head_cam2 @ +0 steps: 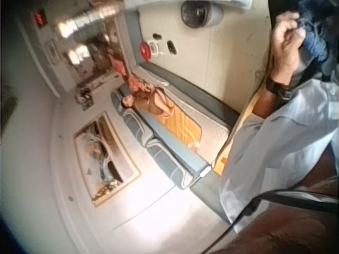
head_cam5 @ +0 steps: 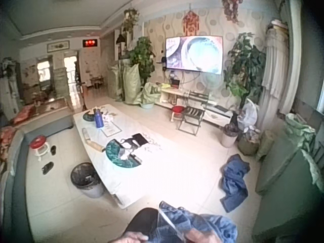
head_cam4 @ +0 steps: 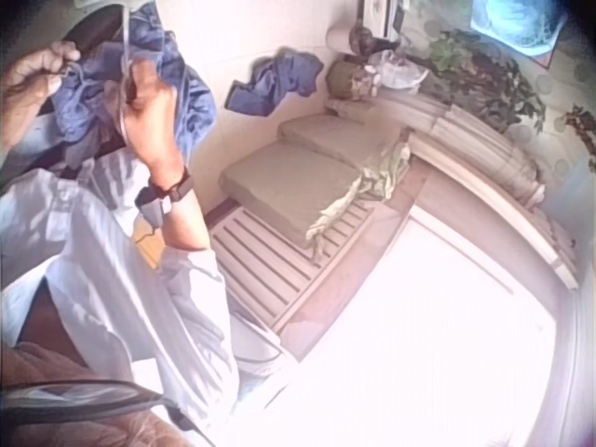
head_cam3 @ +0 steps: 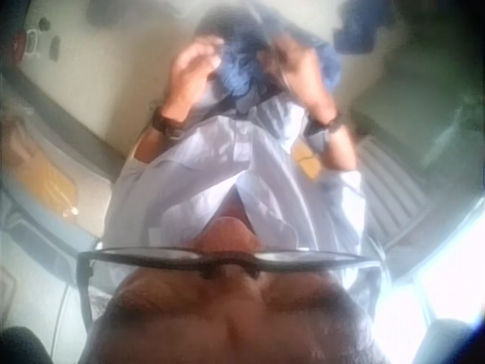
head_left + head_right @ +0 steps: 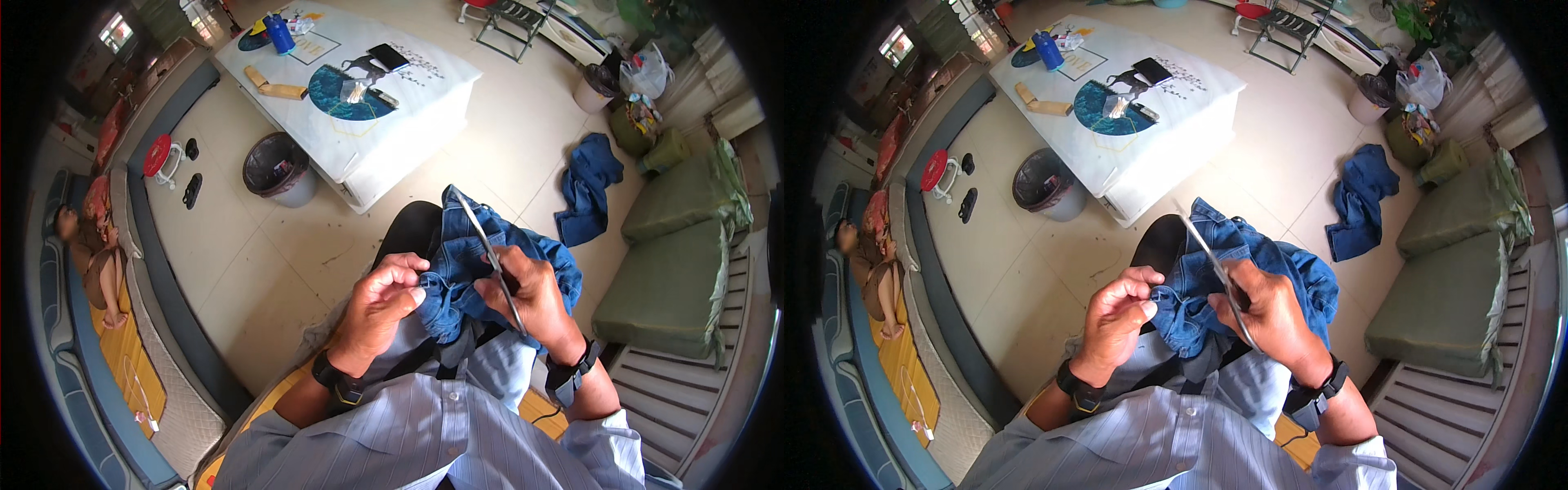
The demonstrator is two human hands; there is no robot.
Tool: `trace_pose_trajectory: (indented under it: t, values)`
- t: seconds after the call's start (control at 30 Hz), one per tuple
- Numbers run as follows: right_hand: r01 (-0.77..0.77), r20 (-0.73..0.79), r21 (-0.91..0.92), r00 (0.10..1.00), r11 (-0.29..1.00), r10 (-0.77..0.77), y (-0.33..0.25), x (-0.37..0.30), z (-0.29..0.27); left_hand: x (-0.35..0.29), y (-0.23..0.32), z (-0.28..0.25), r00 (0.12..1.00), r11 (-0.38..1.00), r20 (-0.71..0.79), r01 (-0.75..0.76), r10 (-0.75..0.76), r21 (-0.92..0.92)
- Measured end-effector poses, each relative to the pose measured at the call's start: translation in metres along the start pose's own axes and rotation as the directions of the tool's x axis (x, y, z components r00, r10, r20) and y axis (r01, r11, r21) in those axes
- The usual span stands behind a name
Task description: The person uses scissors to cut loose threads and seams on a pair of blue jeans held in their hands. The person repeatedly snips small sections of the denim fabric while seated.
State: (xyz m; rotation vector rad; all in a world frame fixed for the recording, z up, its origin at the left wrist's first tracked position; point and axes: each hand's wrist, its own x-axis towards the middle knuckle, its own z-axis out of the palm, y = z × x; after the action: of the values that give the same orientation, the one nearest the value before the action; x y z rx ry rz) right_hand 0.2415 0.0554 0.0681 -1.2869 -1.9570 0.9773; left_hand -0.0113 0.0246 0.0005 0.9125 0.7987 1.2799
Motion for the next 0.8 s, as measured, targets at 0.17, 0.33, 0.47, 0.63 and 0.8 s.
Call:
trace_pose_trajectory:
  t: [0.17,0.33,0.47,0.63,0.8]
  values:
    - [-0.205,0.058,0.300,0.979,0.932,0.197,0.008,0.004,0.009,-0.004,-0.007,-0.010,0.999,0.999,0.032,0.010,-0.009,-0.038]
    - [-0.295,0.131,0.401,0.955,0.867,0.264,0.002,0.014,0.009,-0.008,-0.003,-0.010,0.994,0.994,0.006,0.112,-0.112,-0.012]
    - [-0.300,0.196,0.445,0.952,0.844,0.235,-0.007,0.024,0.015,-0.007,-0.003,-0.006,0.996,0.996,-0.009,0.094,-0.094,0.010]
    - [-0.172,0.190,0.353,0.976,0.920,0.110,-0.006,0.029,0.026,-0.006,-0.001,-0.004,0.994,0.994,0.010,0.107,-0.107,0.002]
    - [0.119,0.025,-0.124,0.993,0.985,-0.117,-0.018,0.019,0.022,-0.006,-0.002,-0.004,0.980,0.982,-0.064,0.188,-0.188,-0.018]
